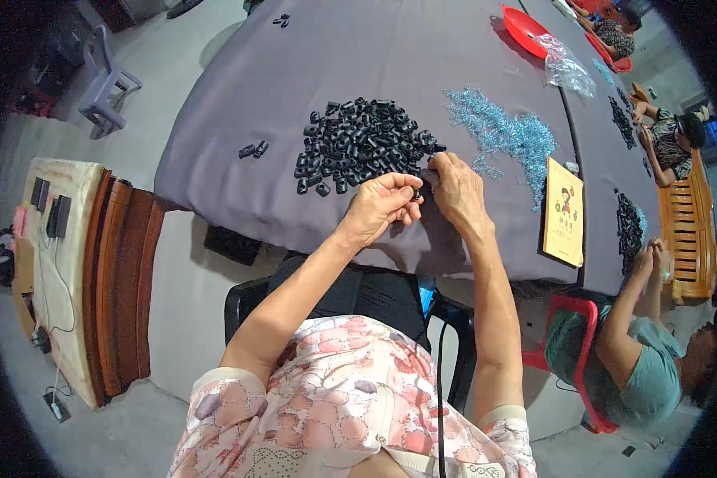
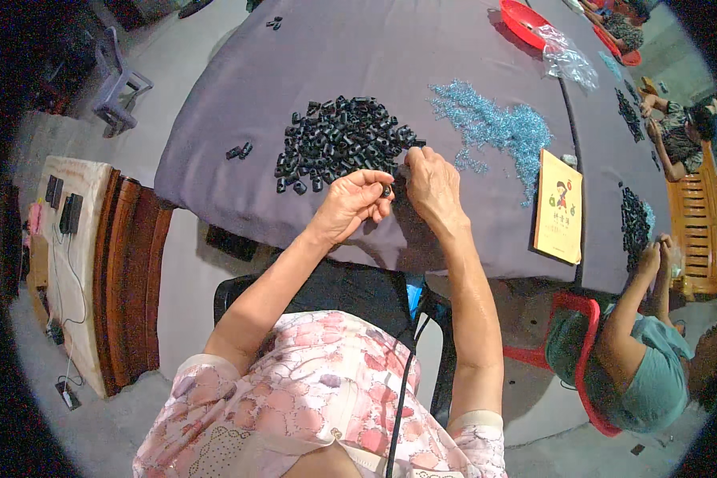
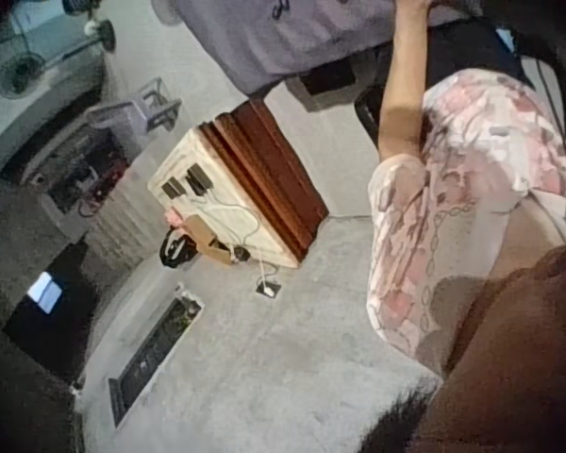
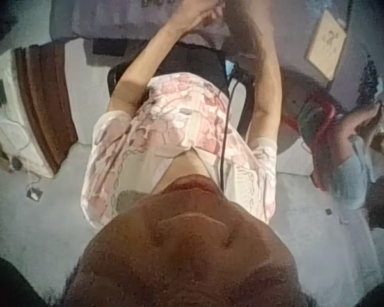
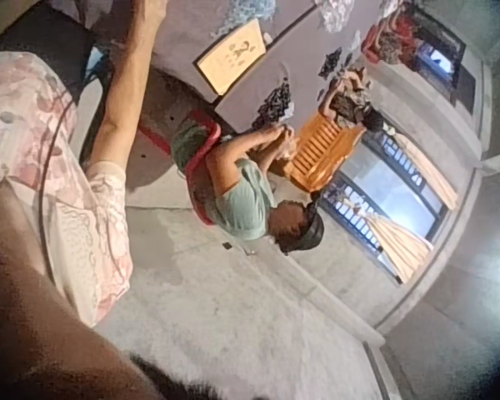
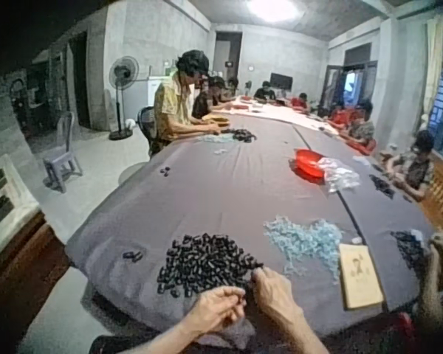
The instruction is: The person sorts through a pile of black plastic components on a table and fits parts together by hand.
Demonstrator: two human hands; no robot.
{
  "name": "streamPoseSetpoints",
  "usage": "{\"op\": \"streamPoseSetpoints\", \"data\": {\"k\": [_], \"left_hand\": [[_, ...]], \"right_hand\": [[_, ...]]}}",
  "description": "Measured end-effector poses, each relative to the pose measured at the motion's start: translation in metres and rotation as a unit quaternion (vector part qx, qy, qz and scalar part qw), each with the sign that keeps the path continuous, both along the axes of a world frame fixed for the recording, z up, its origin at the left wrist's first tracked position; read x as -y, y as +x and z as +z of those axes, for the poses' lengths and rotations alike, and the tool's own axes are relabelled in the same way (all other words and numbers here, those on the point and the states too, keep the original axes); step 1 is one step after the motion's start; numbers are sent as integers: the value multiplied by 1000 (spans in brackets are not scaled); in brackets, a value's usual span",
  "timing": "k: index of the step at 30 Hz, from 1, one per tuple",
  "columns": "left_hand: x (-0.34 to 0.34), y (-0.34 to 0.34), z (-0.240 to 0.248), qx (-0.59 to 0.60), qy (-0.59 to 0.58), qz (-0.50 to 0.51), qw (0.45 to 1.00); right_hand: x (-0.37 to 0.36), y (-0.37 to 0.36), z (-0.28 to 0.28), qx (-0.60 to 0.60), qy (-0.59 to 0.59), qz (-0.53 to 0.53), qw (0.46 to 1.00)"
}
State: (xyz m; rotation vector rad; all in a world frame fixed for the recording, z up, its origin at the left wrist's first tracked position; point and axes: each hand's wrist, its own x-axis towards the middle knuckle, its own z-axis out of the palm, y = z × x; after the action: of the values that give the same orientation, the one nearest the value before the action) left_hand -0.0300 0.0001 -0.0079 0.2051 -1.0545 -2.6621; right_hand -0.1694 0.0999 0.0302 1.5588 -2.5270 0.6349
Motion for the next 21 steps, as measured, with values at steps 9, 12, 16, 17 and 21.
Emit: {"op": "streamPoseSetpoints", "data": {"k": [9,12,16,17,21], "left_hand": [[-1,-1,-4,-6,-18,23,1000],[-2,0,-2,8,-39,26,999],[-6,-1,1,21,-75,28,997],[-6,-1,2,29,-103,31,994],[-8,-2,0,33,-130,35,990]], "right_hand": [[-27,32,-2,473,-287,-61,831],[-34,46,-8,524,-290,-46,800],[-37,50,-16,567,-325,-16,757],[-38,49,-17,567,-327,-16,756],[-41,46,-18,588,-323,-17,741]]}}
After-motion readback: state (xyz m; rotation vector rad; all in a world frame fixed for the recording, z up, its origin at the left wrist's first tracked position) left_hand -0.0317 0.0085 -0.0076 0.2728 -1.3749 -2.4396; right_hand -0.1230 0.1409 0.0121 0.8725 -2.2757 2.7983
